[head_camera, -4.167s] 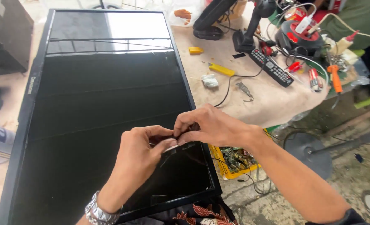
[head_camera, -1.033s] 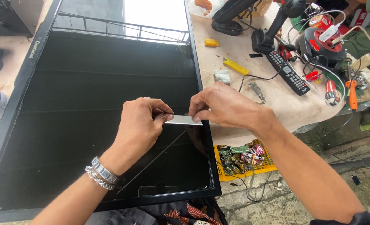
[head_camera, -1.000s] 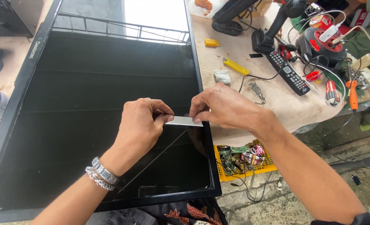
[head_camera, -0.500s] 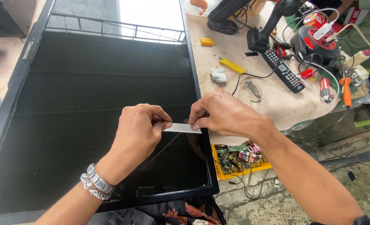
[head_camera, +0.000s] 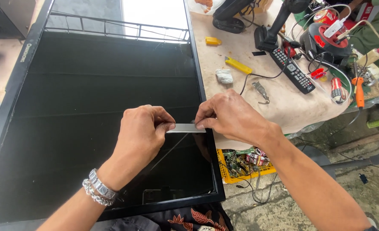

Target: Scraping residue or adhesive off a flat screen panel using a small metal blade and a plastic scraper.

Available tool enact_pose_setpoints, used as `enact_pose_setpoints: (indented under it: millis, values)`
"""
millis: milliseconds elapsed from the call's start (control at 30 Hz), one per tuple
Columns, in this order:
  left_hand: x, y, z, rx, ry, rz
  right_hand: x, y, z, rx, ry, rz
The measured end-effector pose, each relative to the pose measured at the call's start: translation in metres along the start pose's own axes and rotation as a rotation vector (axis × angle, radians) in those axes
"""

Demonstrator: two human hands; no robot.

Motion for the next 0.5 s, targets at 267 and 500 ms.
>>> enact_pose_setpoints:
  millis: [267,500]
  values:
    - [0.002,0.010,0.005,-0.049,-0.004,0.003,-0.003,0.008,0.000,0.039,-0.031,0.017]
    - [0.001,0.025,0.005,-0.066,0.015,0.000,-0.007,0.020,-0.008,0.027,-0.021,-0.011]
Point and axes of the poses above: each hand's wrist, its own y-axis away from the middle knuckle, its own x-axis out of the back of the hand, z = x × y, the point moved 10 cm from there along -y, towards the middle knuckle, and after that the axes turned 5 degrees about x, right-handed, at the moved point
